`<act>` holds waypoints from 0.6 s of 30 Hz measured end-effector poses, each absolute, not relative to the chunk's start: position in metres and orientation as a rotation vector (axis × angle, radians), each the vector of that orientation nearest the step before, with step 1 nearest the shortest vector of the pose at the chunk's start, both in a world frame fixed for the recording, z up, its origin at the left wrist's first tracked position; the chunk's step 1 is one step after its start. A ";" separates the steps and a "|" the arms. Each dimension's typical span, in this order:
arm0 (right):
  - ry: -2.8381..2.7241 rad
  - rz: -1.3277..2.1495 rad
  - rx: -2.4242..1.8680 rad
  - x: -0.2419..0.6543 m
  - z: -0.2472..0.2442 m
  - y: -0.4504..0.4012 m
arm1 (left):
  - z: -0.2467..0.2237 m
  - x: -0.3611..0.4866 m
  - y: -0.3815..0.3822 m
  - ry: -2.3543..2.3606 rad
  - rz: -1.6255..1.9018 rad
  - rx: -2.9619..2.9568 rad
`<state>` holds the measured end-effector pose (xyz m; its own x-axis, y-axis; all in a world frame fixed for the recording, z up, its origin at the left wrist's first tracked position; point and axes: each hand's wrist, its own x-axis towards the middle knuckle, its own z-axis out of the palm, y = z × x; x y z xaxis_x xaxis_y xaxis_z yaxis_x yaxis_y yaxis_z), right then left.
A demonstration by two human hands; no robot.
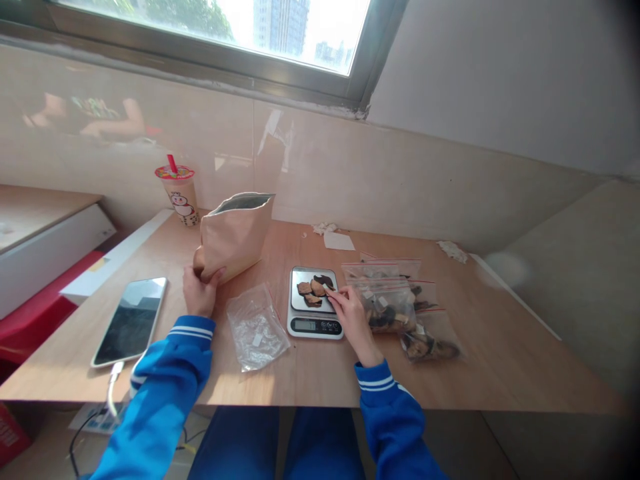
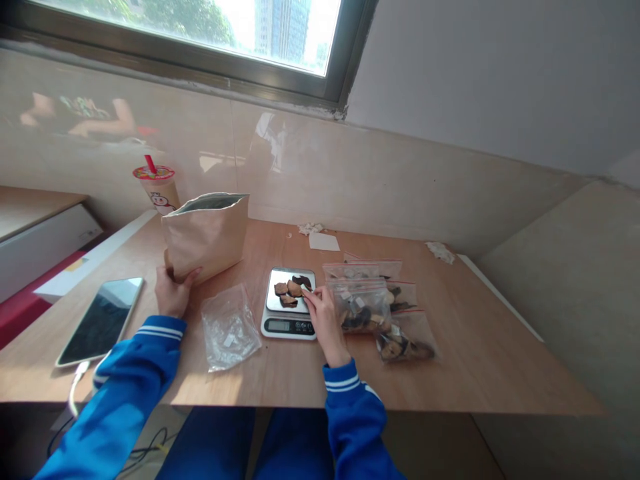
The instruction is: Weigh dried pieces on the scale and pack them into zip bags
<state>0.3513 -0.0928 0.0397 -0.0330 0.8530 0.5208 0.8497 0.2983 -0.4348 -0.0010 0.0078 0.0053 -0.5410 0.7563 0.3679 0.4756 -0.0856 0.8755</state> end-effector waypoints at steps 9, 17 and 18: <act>-1.713 0.188 -1.153 0.317 0.144 -0.122 | 0.011 0.003 -0.001 1.746 1.988 1.502; -2.296 0.202 -0.829 0.273 0.207 -0.110 | 0.013 0.006 -0.006 1.387 2.231 1.820; -2.344 0.249 -0.874 0.271 0.205 -0.102 | 0.013 0.006 -0.006 1.373 2.244 1.839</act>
